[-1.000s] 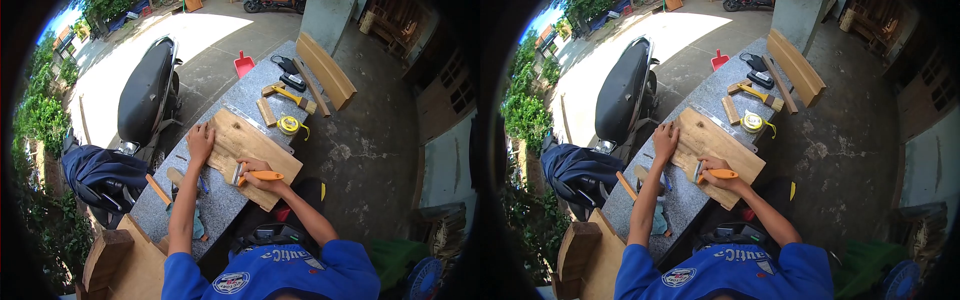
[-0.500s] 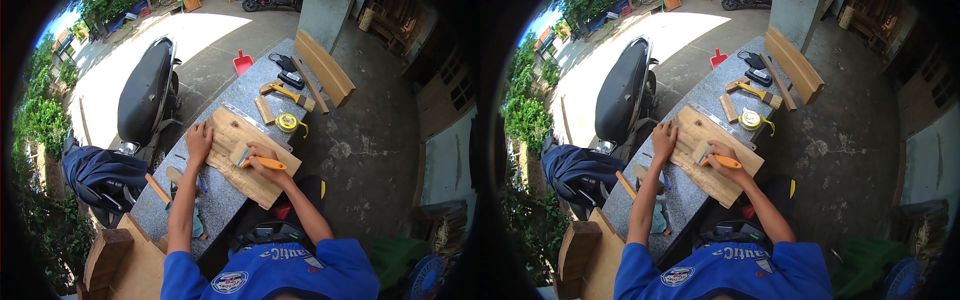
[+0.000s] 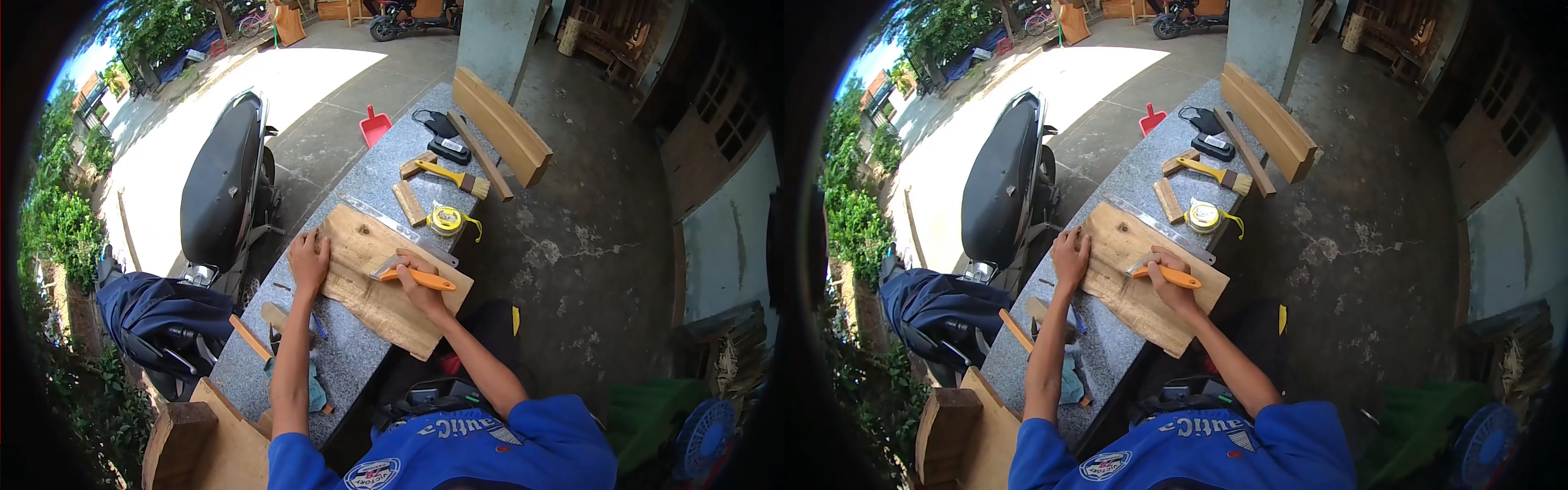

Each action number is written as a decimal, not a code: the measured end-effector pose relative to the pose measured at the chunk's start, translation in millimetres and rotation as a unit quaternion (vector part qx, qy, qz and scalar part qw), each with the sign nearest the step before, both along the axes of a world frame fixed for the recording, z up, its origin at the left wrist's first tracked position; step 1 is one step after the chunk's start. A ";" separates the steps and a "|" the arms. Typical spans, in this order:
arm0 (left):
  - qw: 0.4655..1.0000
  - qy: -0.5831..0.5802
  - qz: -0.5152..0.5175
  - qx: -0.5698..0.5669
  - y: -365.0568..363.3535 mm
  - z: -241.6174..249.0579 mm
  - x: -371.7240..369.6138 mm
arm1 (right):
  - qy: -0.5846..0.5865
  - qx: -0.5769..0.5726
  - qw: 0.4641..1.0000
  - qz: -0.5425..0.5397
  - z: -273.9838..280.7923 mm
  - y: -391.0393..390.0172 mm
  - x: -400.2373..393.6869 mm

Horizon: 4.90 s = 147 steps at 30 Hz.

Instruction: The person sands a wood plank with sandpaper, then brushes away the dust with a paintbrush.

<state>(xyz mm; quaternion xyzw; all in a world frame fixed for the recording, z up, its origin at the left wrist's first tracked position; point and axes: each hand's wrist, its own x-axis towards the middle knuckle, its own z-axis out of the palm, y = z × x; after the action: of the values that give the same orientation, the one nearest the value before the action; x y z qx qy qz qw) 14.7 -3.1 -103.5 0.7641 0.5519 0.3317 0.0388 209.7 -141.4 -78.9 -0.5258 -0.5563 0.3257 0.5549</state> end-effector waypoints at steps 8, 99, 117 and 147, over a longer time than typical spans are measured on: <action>1.000 0.000 0.003 0.002 -2.2 -0.6 -1.4 | -0.052 -0.087 0.993 0.063 26.4 42.2 18.1; 0.852 0.188 -0.489 0.000 -94.6 38.9 41.9 | -0.198 -0.065 0.963 0.172 64.4 158.2 5.2; 0.850 -0.412 -0.061 -0.323 -38.1 26.2 36.2 | -0.182 -0.111 0.975 0.066 52.0 156.0 9.8; 0.998 -0.042 0.054 0.009 -4.2 1.1 -3.2 | -0.200 -0.097 0.974 0.051 62.6 149.4 26.5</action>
<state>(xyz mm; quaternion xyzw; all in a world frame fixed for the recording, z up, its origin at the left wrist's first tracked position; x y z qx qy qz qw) 11.6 -7.3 -102.4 0.7186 0.5875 0.3703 0.0367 236.2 8.0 -16.3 -0.6027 -0.6476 0.2941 0.3618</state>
